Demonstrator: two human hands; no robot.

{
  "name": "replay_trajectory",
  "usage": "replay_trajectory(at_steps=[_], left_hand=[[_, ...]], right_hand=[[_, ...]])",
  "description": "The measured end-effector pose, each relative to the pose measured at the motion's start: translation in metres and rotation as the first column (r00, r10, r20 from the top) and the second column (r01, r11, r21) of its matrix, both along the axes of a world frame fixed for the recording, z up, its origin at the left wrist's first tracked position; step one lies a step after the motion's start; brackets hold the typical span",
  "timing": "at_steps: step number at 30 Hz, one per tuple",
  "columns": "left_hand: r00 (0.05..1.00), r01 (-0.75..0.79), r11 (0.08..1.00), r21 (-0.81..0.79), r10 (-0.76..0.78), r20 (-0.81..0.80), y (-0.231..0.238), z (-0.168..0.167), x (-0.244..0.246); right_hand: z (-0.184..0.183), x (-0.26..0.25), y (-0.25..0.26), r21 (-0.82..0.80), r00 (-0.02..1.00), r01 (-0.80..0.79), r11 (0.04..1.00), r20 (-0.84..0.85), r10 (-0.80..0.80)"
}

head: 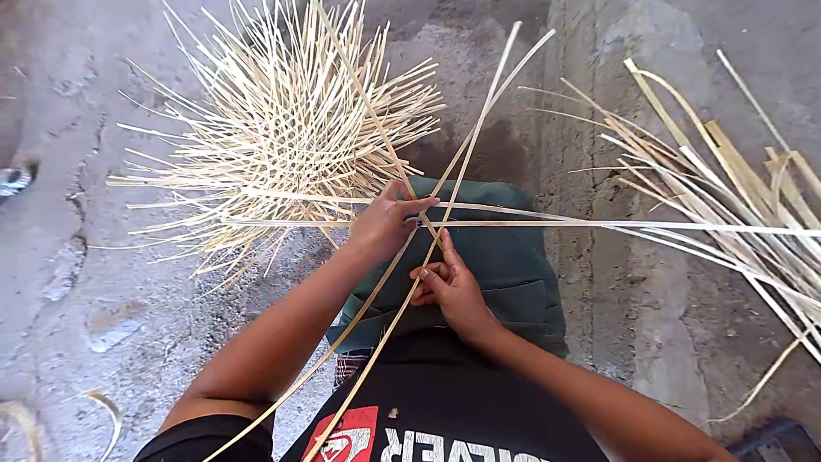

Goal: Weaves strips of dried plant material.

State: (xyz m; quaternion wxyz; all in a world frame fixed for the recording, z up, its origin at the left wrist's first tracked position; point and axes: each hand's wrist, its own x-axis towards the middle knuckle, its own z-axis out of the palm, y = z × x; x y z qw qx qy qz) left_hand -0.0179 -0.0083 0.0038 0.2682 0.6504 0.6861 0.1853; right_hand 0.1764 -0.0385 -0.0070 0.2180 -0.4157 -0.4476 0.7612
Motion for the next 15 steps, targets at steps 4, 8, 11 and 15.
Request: replay_trajectory(at_steps=[4, 8, 11, 15], left_hand=[[0.978, -0.041, 0.999, 0.027, 0.046, -0.204, -0.004, 0.006, 0.012], [0.952, -0.046, 0.998, 0.052, 0.059, -0.3, -0.006, 0.009, 0.02], [0.99, -0.023, 0.999, 0.032, 0.027, -0.14, -0.002, 0.007, 0.016], [0.998, 0.056, 0.994, 0.093, -0.054, -0.029, -0.003, 0.0, 0.003]], right_hand=[[0.001, -0.008, 0.0, 0.009, 0.997, -0.022, 1.0, 0.074, 0.021], [-0.002, -0.004, 0.003, 0.024, 0.994, -0.058, 0.998, 0.091, 0.056], [-0.005, -0.002, 0.003, 0.04, 0.996, -0.065, 0.997, 0.064, 0.062], [-0.009, 0.0, 0.003, 0.07, 0.997, -0.081, 0.994, 0.026, 0.079]])
